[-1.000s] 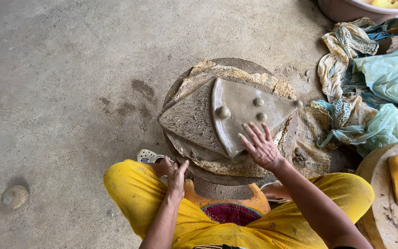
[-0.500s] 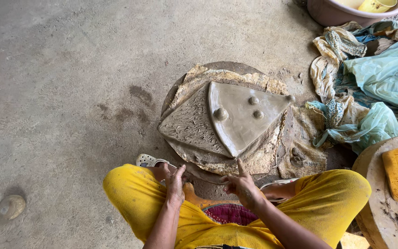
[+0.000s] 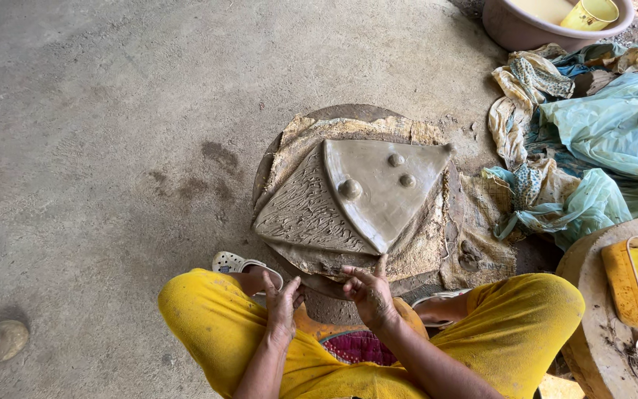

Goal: The person shapes and textures a clay sculpture of a head with a beard and pointed hat by hand, pressing on the clay and smoothing the edges.

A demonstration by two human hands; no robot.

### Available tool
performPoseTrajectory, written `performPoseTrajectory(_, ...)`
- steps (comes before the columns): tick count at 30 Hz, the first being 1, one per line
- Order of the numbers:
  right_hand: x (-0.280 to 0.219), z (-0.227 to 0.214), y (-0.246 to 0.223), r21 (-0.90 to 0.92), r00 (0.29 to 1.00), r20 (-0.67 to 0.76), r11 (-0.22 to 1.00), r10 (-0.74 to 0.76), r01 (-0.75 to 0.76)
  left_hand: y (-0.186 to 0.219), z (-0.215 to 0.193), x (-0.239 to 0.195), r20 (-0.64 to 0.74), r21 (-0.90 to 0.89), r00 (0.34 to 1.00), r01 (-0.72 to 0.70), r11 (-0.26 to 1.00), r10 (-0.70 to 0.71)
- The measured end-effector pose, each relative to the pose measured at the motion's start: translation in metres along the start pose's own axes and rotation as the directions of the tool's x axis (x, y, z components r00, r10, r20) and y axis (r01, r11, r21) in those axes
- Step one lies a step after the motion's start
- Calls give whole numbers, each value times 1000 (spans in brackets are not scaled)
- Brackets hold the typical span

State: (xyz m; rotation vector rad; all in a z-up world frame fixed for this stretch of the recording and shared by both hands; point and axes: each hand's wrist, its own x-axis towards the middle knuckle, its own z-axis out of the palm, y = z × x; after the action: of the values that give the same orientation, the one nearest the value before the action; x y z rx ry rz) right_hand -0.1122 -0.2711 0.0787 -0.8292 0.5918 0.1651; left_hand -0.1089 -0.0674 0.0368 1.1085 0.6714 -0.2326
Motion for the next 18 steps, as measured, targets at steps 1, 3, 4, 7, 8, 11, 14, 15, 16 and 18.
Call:
performPoseTrajectory(1,1,1,1,30,1000,4,999,-23,23,0,1,-2,11,8,1000,2,1000,-3)
performPoseTrajectory(3,3,2,3,89,998,10,994,-68,67,3,1,-7,24,60,999,34,998,-35)
performPoseTrajectory(4,4,4,3,91,998,2,993,-70,69,5,2,-9,31,86,998,48,995,-51)
performPoseTrajectory(7,6,6,5,105,996,-3,990,-92,92,9,3,-17,35,155,998,47,987,-53)
performPoseTrajectory(8,8,6,6,114,994,9,987,-111,109,10,4,-19,44,148,997,56,987,-63)
performPoseTrajectory(11,8,7,7,105,991,31,986,-132,128,12,8,-23,68,130,994,71,989,-80)
performPoseTrajectory(14,6,13,5,124,997,14,989,-79,77,11,10,-27,97,99,991,85,991,-94)
performPoseTrajectory(15,4,15,4,139,999,4,989,-52,51,11,10,-29,115,73,987,102,992,-110)
performPoseTrajectory(16,2,18,3,126,997,38,990,-62,57,11,11,-30,133,46,983,118,992,-124)
performPoseTrajectory(18,-3,21,2,102,991,106,992,-81,70,10,13,-33,159,-1,975,159,987,-157)
